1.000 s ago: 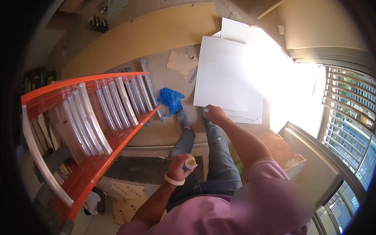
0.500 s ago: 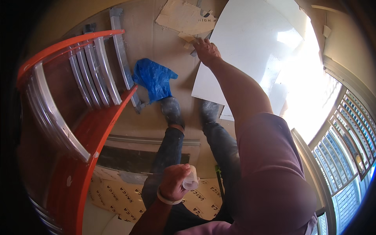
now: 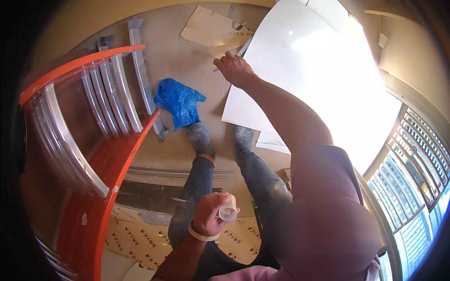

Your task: The person walks through a construction site carrying a small container and a paintbrush. They approach a workbench and use a metal tool to scoop a white substance from a large bucket into the small container. The person then uses the tool to mix the contents of the small container.

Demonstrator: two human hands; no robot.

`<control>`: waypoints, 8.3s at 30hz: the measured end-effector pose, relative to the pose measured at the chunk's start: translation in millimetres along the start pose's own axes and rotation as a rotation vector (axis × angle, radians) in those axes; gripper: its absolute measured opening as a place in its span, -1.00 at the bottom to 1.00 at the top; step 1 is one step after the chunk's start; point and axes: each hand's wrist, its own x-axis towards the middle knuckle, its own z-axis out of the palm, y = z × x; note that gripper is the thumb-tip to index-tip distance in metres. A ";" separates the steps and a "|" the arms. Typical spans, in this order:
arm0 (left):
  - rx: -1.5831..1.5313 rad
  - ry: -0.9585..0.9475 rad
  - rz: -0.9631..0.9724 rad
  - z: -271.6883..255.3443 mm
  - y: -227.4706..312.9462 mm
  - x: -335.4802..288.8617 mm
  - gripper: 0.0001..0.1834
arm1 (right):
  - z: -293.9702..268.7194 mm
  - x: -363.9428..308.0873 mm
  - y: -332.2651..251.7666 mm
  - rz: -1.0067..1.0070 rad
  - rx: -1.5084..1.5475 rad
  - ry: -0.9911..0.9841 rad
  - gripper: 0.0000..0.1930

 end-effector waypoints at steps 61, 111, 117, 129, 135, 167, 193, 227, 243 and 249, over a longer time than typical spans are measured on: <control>0.209 -0.339 0.766 184.3 562.9 -108.7 -0.47 | 8.9 -1264.3 -555.8 2.760 1.187 2.685 -0.55; 0.383 -0.549 0.918 299.0 635.4 -171.5 -0.48 | 118.0 -1108.5 -457.6 2.277 1.068 0.336 -0.75; 0.375 -0.556 0.910 299.0 641.7 -176.0 -0.47 | 122.2 -1097.4 -464.2 2.350 1.043 0.557 -0.81; 0.359 -0.524 0.899 288.4 640.8 -164.1 -0.48 | 131.0 -1113.4 -474.4 2.066 1.252 0.915 -0.74; 0.383 -0.505 0.907 288.1 638.6 -166.4 -0.47 | 167.8 -1146.9 -509.9 1.640 1.714 0.881 -0.65; 0.250 -0.489 0.795 280.3 632.5 -182.7 -0.45 | 110.1 -1193.3 -424.6 2.002 1.207 0.217 -0.55; 0.397 -0.603 0.787 273.1 630.9 -194.7 -0.53 | 107.8 -1188.5 -416.4 2.295 1.433 0.143 -0.73; 0.331 -0.610 0.744 272.7 624.9 -184.6 -0.51 | 78.2 -1238.1 -450.7 2.241 0.588 1.280 -0.71; 0.271 -0.644 0.723 286.8 623.8 -174.5 -0.50 | 17.8 -1183.2 -433.5 1.447 2.229 1.931 -0.62; 0.307 -0.503 0.751 253.9 626.0 -165.3 -0.48 | -109.5 -1132.3 -327.1 0.983 2.315 1.823 -0.58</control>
